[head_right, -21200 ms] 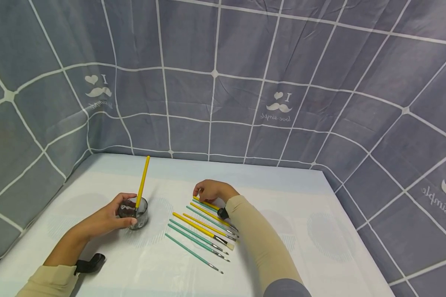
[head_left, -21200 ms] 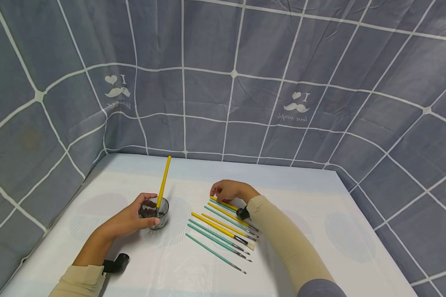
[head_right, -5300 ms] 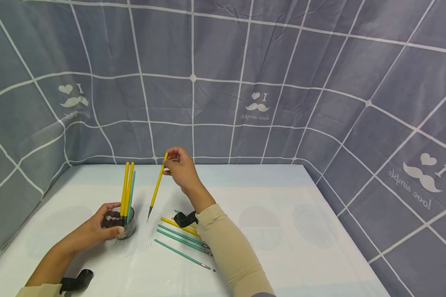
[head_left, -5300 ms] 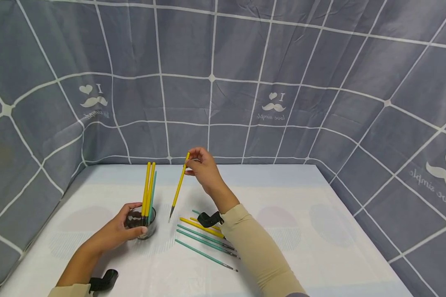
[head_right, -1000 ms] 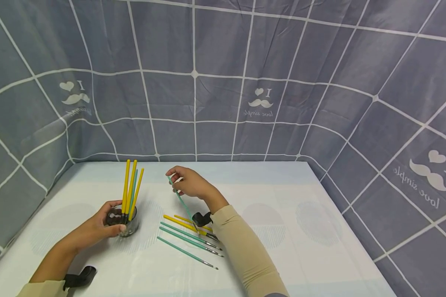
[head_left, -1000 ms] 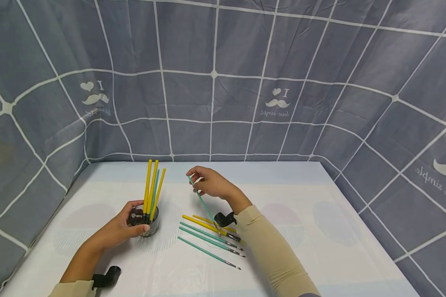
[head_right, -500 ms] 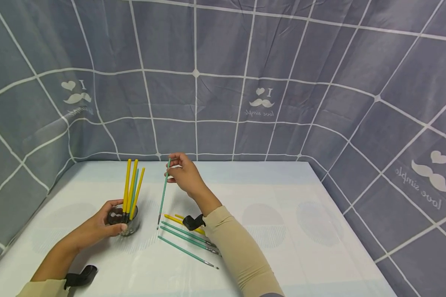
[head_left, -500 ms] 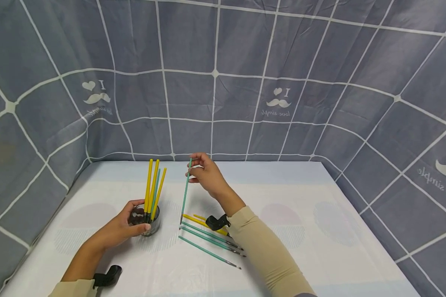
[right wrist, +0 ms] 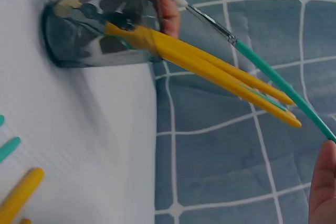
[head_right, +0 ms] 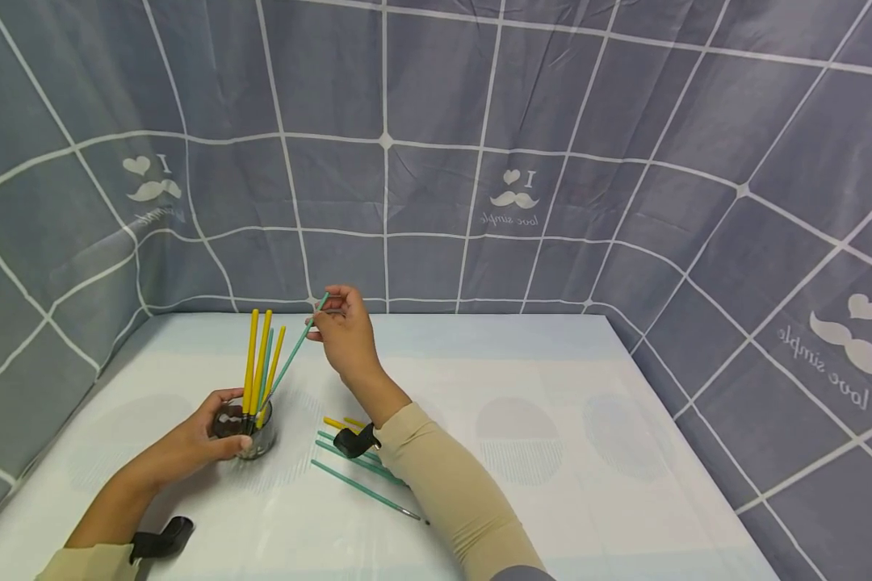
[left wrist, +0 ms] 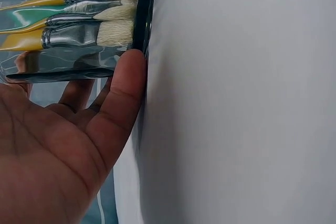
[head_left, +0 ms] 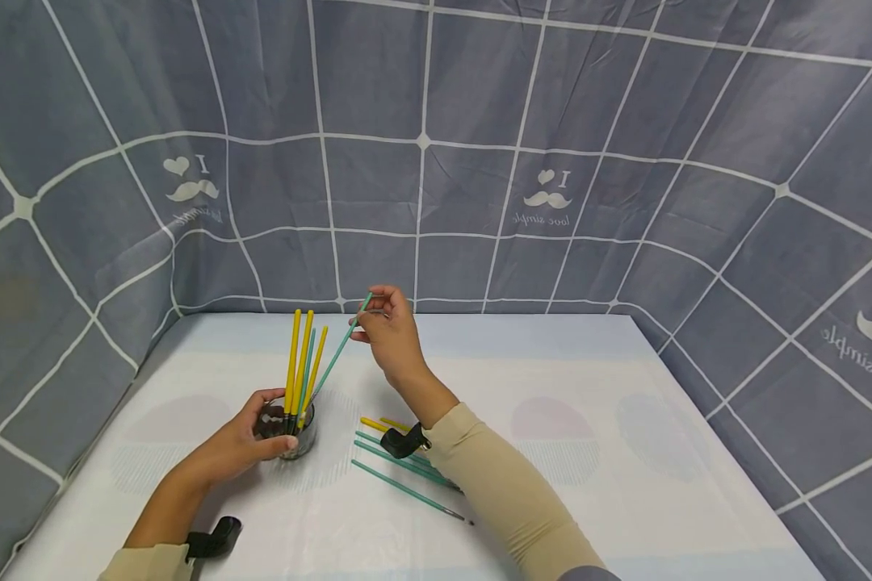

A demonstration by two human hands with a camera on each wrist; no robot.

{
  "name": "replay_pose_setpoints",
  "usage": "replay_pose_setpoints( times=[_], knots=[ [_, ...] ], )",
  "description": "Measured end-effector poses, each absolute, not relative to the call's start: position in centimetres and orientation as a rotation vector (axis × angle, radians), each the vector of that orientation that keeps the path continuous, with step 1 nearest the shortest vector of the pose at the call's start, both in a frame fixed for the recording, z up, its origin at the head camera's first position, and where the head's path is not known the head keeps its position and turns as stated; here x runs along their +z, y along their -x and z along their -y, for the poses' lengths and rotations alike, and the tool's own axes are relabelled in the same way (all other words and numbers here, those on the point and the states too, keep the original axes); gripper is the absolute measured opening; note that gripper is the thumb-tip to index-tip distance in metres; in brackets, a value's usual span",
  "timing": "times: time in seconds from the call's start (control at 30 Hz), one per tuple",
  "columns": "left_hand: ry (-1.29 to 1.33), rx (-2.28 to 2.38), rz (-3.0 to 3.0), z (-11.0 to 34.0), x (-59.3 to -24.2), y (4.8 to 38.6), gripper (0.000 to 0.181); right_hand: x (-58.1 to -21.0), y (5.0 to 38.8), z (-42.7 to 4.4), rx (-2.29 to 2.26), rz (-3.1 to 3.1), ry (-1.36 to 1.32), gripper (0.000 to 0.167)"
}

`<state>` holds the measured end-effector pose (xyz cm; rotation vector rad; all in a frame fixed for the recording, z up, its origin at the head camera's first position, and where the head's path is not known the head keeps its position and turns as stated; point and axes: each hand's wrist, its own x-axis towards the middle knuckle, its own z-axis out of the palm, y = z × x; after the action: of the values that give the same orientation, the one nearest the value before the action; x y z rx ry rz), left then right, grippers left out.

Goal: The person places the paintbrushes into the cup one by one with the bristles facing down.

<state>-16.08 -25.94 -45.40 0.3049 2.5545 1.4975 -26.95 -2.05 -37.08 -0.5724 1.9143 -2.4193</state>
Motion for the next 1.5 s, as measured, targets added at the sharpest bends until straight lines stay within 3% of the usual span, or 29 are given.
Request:
replay_pose_setpoints(
  times=[0.67,0.93,1.17,1.5],
  knots=[
    [-0.307,1.513,-2.551,25.7,-45.3,16.2,0.078,-41.1,24.2,4.4,-2.025,-2.15,0.839,0.034],
    [-0.301,1.5,-2.567,25.8,-45.5,16.3,0.078,-40.9,25.5,2.5,-1.819,-2.134,0.818,0.05],
    [-0.29,1.495,-2.56,25.9,-45.5,16.2,0.079,-41.9,27.3,-0.5,-1.423,-2.235,0.768,0.037],
    [-0.297,1.511,-2.544,26.1,-45.5,16.2,0.08,-43.0,28.1,-3.7,-0.9,-2.248,0.812,0.037]
  ],
)
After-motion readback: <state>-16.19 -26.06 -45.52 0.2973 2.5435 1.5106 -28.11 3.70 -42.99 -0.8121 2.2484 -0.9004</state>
